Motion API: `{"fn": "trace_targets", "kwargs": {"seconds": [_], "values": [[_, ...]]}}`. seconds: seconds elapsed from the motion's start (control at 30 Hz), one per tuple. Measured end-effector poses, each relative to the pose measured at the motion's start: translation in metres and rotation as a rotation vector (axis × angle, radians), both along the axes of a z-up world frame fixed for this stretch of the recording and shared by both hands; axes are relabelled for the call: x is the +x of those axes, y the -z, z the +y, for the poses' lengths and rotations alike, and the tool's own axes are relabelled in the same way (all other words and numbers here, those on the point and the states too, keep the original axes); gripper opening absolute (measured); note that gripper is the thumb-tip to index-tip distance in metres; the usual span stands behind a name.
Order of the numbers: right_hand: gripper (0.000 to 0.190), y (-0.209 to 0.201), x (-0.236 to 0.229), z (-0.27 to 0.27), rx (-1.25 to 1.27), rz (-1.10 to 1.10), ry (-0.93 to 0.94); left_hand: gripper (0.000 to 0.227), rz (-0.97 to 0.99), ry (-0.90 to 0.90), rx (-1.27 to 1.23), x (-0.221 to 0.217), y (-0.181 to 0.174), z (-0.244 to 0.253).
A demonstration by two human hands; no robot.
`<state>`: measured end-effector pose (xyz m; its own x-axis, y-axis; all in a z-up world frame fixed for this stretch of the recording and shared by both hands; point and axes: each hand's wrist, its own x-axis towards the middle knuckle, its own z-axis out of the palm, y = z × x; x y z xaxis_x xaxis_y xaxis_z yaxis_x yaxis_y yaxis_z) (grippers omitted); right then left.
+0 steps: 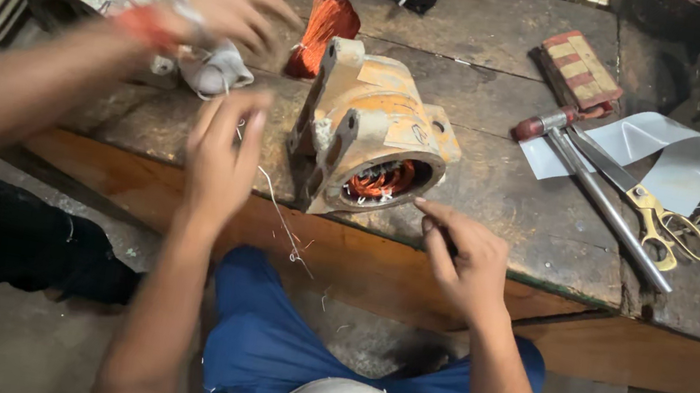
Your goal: The person works on an electric motor stator, using a hammer to tap the copper windings and a white string to secure them. The person also uses scissors to cut the string and handles a separate copper coil, placing it into the stator.
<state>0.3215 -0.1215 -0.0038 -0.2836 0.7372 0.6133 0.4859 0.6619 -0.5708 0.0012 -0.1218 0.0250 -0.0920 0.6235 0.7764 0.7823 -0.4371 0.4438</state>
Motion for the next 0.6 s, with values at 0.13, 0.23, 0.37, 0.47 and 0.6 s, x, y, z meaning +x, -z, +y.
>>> {"fn": "trace_targets", "kwargs": {"seconds": [0.13, 0.23, 0.37, 0.47, 0.6], "values": [[0.023, -0.001, -0.002, 0.0, -0.033, 0.009, 0.027, 0.026, 0.303, -0.037, -0.113, -0.021, 0.002, 0.073], [0.022, -0.002, -0.003, -0.001, -0.038, 0.016, 0.023, 0.049, 0.628, -0.127, -0.156, -0.033, 0.01, 0.122], [0.022, -0.003, -0.003, 0.0, -0.056, 0.033, 0.011, 0.047, 0.527, -0.021, -0.317, -0.04, 0.028, 0.152], [0.022, -0.003, -0.002, 0.001, -0.049, 0.02, 0.01, 0.051, 0.514, -0.078, -0.312, -0.04, 0.037, 0.157], [0.024, -0.004, -0.002, 0.0, -0.013, 0.014, -0.012, 0.039, 0.577, -0.067, -0.203, -0.042, 0.045, 0.156]]}}
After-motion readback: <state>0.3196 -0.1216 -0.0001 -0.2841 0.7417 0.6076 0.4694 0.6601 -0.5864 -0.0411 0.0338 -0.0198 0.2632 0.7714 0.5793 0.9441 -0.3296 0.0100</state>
